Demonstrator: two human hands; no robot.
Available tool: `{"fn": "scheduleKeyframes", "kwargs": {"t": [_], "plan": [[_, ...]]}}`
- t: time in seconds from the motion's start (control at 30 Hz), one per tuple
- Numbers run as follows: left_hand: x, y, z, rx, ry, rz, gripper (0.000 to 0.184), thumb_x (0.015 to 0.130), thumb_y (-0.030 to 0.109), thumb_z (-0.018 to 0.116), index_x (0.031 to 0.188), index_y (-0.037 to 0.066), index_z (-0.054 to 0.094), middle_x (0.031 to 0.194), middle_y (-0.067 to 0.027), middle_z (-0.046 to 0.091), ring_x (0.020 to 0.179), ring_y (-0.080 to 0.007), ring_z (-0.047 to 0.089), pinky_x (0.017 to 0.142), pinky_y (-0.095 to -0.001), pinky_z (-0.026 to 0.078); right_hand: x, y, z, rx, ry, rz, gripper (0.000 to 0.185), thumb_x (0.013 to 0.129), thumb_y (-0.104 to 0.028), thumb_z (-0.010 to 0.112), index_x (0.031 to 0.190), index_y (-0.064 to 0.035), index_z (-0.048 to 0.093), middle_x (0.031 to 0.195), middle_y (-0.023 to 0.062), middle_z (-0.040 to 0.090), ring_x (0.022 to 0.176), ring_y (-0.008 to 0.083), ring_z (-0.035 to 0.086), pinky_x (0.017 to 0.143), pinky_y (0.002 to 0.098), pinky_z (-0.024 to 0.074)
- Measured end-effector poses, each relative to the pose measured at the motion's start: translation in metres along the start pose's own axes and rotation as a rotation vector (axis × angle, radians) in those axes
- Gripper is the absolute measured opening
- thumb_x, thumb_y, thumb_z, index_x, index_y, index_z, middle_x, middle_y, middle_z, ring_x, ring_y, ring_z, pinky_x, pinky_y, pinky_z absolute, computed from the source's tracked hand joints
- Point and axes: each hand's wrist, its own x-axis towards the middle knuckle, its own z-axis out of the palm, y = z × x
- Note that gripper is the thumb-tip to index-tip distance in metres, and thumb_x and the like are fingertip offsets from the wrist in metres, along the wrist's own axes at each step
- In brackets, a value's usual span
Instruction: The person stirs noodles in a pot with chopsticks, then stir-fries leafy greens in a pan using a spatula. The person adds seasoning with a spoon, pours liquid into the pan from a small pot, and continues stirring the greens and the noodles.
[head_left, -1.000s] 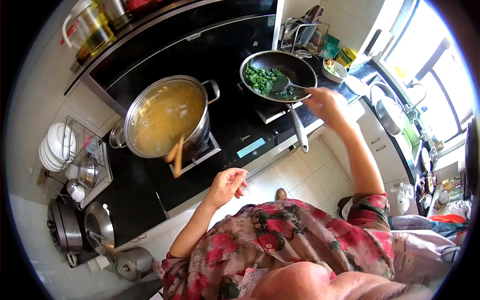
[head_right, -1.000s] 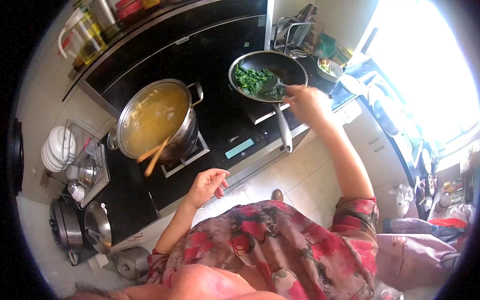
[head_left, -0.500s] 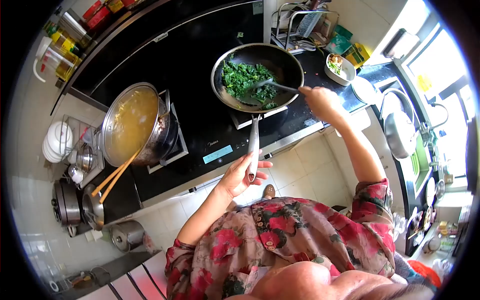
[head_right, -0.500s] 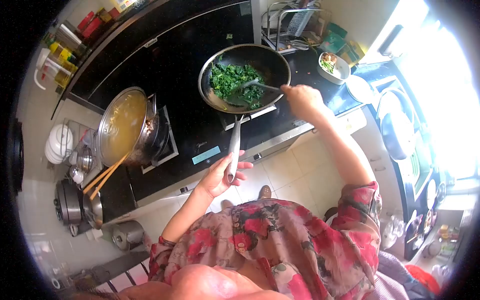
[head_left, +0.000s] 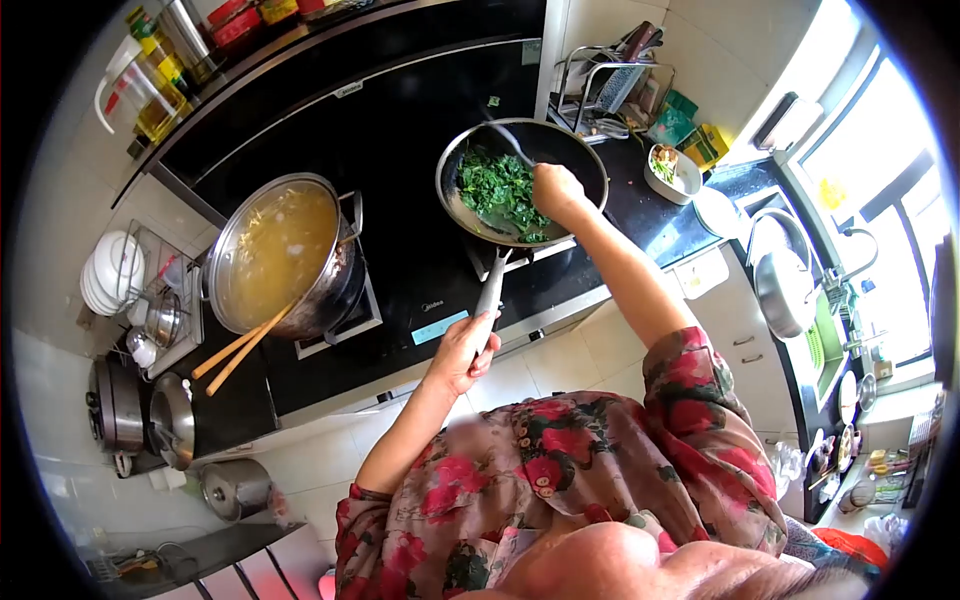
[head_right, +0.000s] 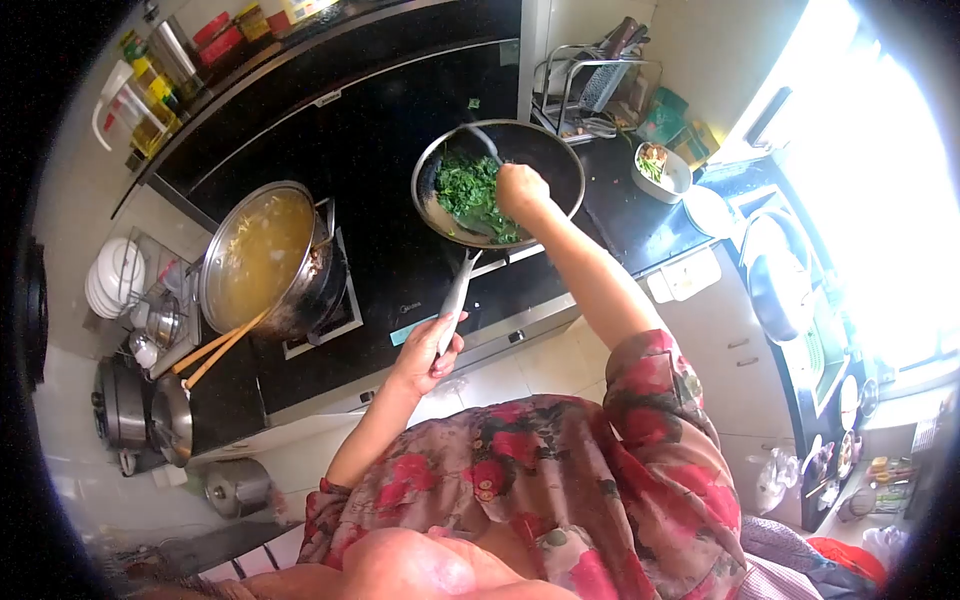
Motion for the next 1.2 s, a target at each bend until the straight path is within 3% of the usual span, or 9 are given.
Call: {"fn": "scheduleKeyframes", "kwargs": {"t": [0.17,0.23,0.43,0.53,0.67,0.87,0.93,1.0,1.2], "plan": [[0.001,-0.001,-0.004,-0.017,-0.031,-0.030,0.027,0.091,0.029,0.058,0.103,0.006,0.052,0.072,-0.0089,0.058,0.040,-0.0087,0.040,0.034,-0.0211,0.026,-0.015,-0.015,0.011,-0.081,0.003,-0.167,0.013,0.074,-0.007,0.059,0.083,-0.0023,0.068,0.087,0.0194,0.067,0.085,0.0322,0.067,0.074,0.0395,0.0543],[0.002,0.000,-0.005,-0.032,-0.042,-0.020,0.027,0.091,0.029,0.058,0.103,0.006,0.051,0.072,-0.0094,0.058,0.040,-0.0089,0.040,0.034,-0.0211,0.027,-0.034,-0.004,-0.003,-0.192,-0.025,-0.315,0.015,0.074,-0.009,0.060,0.086,-0.0046,0.067,0.084,0.0182,0.067,0.084,0.0325,0.066,0.072,0.0401,0.0539],[-0.001,0.003,-0.008,-0.019,-0.055,-0.016,0.030,0.092,0.030,0.057,0.108,0.005,0.051,0.075,-0.0110,0.058,0.042,-0.0088,0.041,0.036,-0.0205,0.028,-0.058,0.036,-0.064,-0.188,-0.027,-0.329,0.027,0.085,-0.019,0.057,0.110,-0.0128,0.065,0.093,0.0136,0.067,0.090,0.0337,0.063,0.079,0.0418,0.0500],[0.000,0.001,-0.007,0.007,-0.042,0.003,0.032,0.092,0.030,0.056,0.110,0.004,0.052,0.074,-0.0107,0.059,0.041,-0.0079,0.040,0.036,-0.0202,0.028,-0.017,0.046,-0.039,-0.178,0.051,-0.265,0.020,0.084,-0.015,0.053,0.098,-0.0081,0.066,0.089,0.0173,0.066,0.087,0.0357,0.063,0.078,0.0430,0.0508],[-0.002,-0.001,0.000,-0.003,0.018,0.024,0.034,0.094,0.029,0.054,0.116,0.003,0.054,0.072,-0.0094,0.059,0.039,-0.0062,0.037,0.035,-0.0197,0.027,0.002,0.013,-0.020,-0.172,0.103,-0.106,0.014,0.076,-0.006,0.061,0.087,-0.0056,0.070,0.092,0.0154,0.069,0.087,0.0263,0.068,0.074,0.0360,0.0558],[0.000,-0.006,0.011,0.027,0.045,0.045,0.036,0.096,0.028,0.050,0.119,0.001,0.053,0.072,-0.0096,0.059,0.038,-0.0061,0.036,0.034,-0.0191,0.027,-0.014,-0.018,0.021,-0.259,0.114,-0.349,0.015,0.076,-0.010,0.061,0.087,-0.0017,0.069,0.093,0.0154,0.067,0.080,0.0245,0.069,0.068,0.0316,0.0560],[-0.003,-0.008,0.017,0.041,0.066,0.055,0.037,0.096,0.029,0.049,0.119,0.000,0.053,0.073,-0.0095,0.059,0.038,-0.0060,0.036,0.034,-0.0188,0.027,-0.024,-0.006,0.022,-0.219,0.096,-0.353,0.015,0.076,-0.009,0.060,0.087,-0.0018,0.068,0.091,0.0150,0.067,0.079,0.0234,0.069,0.064,0.0315,0.0556],[-0.001,-0.009,0.017,0.039,0.068,0.057,0.037,0.096,0.028,0.049,0.119,0.000,0.053,0.073,-0.0095,0.059,0.038,-0.0059,0.036,0.034,-0.0188,0.026,-0.029,0.021,0.020,-0.217,0.093,-0.543,0.012,0.077,-0.008,0.059,0.085,-0.0025,0.067,0.086,0.0137,0.068,0.079,0.0217,0.069,0.063,0.0307,0.0551],[-0.002,-0.012,0.020,0.033,0.130,0.050,0.037,0.097,0.027,0.046,0.120,-0.001,0.054,0.072,-0.0077,0.061,0.036,-0.0042,0.034,0.031,-0.0182,0.025,-0.059,0.078,-0.079,-0.364,-0.145,-0.569,0.014,0.078,-0.008,0.060,0.089,-0.0112,0.068,0.082,0.0102,0.068,0.084,0.0265,0.068,0.070,0.0355,0.0551]]}}
